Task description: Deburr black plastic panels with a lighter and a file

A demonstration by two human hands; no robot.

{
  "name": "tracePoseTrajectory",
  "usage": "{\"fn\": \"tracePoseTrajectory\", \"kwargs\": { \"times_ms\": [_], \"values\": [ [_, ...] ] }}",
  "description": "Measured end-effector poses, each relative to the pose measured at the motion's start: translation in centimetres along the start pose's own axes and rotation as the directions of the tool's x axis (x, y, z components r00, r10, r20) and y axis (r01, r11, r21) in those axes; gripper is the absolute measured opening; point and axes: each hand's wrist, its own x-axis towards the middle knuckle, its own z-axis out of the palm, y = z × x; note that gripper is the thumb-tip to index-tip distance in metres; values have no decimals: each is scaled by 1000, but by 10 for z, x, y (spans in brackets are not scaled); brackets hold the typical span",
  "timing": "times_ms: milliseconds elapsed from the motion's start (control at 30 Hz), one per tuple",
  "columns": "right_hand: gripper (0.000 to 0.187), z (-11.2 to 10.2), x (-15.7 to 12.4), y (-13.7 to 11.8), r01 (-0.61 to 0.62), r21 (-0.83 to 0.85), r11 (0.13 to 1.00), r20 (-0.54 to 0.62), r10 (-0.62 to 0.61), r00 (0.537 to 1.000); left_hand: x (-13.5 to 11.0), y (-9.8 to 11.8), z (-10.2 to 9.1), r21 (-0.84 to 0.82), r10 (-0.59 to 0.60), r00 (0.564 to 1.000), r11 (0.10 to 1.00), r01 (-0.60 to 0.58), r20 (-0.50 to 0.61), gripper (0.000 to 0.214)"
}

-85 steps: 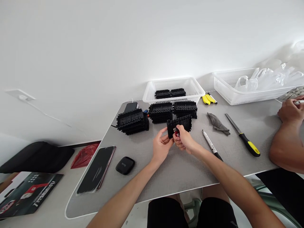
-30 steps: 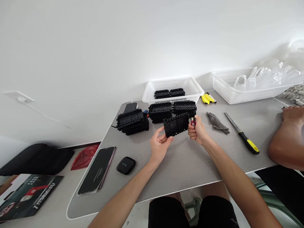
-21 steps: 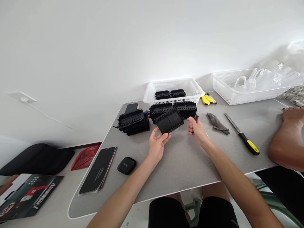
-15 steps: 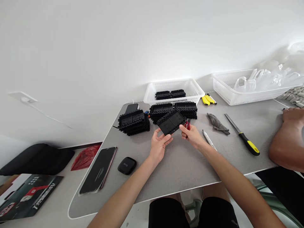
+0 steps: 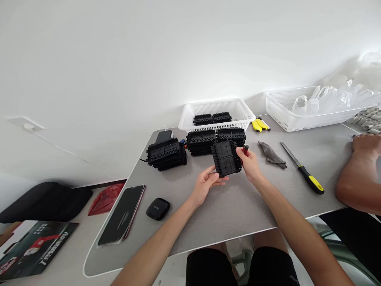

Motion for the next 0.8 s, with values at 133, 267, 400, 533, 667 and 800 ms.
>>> {"fn": "tracePoseTrajectory", "kwargs": {
  "times_ms": [133, 267, 400, 533, 667, 800],
  "values": [
    [43, -2, -1, -1, 89, -107, 990, 34, -85, 996, -1, 0, 1, 98, 21, 1000, 995, -22, 16, 46],
    [44, -2, -2, -6, 83, -157, 984, 97, -69, 993, 0, -1, 0, 115, 24, 1000, 993, -23, -7, 47],
    [48, -6, -1, -17, 72, -101, 992, 72, -64, 995, 2, -3, -1, 91, 36, 998, 995, -31, -47, 49],
    [58, -7, -4, -28, -27, 45, 999, 86, 23, 996, 3, -4, -1, 101, 57, 997, 994, -51, -54, 50],
    [62, 6, -15, -28, -288, 43, 957, 298, 263, 918, 3, -6, 0, 129, 82, 996, 989, -76, -39, 50],
    [60, 22, -27, -21, -351, -70, 934, 352, 352, 867, 2, -5, 3, 158, 85, 996, 984, -81, -20, 51]
  ]
}}
